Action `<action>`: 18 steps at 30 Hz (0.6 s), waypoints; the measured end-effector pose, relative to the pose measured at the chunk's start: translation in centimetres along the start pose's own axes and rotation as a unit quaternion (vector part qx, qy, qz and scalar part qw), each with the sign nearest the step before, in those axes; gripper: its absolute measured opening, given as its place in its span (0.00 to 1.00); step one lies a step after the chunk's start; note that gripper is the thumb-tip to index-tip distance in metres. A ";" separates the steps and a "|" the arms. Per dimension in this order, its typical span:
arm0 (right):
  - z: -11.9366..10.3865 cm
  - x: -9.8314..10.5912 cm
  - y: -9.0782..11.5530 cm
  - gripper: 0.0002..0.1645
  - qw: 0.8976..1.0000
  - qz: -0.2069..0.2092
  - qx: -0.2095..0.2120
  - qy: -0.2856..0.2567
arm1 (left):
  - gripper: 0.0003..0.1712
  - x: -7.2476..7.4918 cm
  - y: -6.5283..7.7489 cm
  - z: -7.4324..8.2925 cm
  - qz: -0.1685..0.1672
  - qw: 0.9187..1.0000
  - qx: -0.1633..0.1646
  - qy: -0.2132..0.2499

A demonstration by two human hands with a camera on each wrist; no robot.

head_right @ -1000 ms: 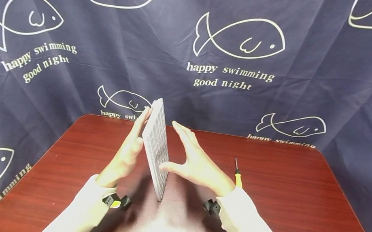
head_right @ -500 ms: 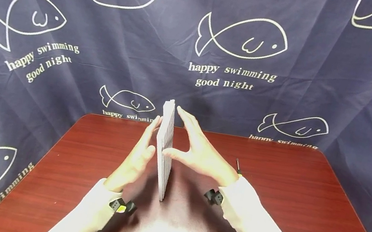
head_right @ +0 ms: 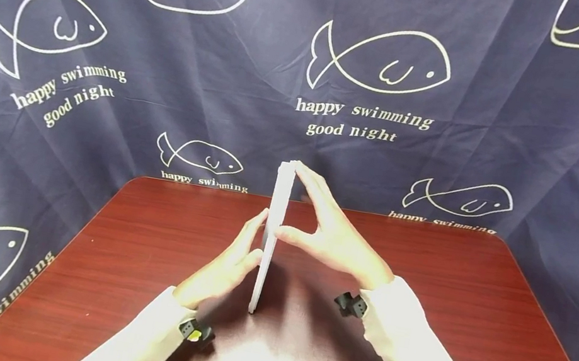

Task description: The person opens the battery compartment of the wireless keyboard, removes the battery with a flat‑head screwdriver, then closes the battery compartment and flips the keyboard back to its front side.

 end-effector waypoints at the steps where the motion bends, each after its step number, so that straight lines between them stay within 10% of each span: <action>1: -0.1 0.2 0.1 0.54 1.000 0.003 0.008 0.000 | 0.46 -0.2 0.1 -0.2 -0.007 1.000 0.010 -0.003; 18: 1.0 3.0 3.8 0.55 0.997 0.007 -0.017 0.068 | 0.49 -3.7 1.3 -4.6 -0.134 0.980 0.139 -0.050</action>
Point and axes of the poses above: each hand's wrist, its own y-axis away from the middle knuckle, its own x-axis out of the back of the hand, z = x × y, the point moved 8 cm from there along -y, towards the middle knuckle, and after that the axes turned 8 degrees about -z, right-handed, at the moved point
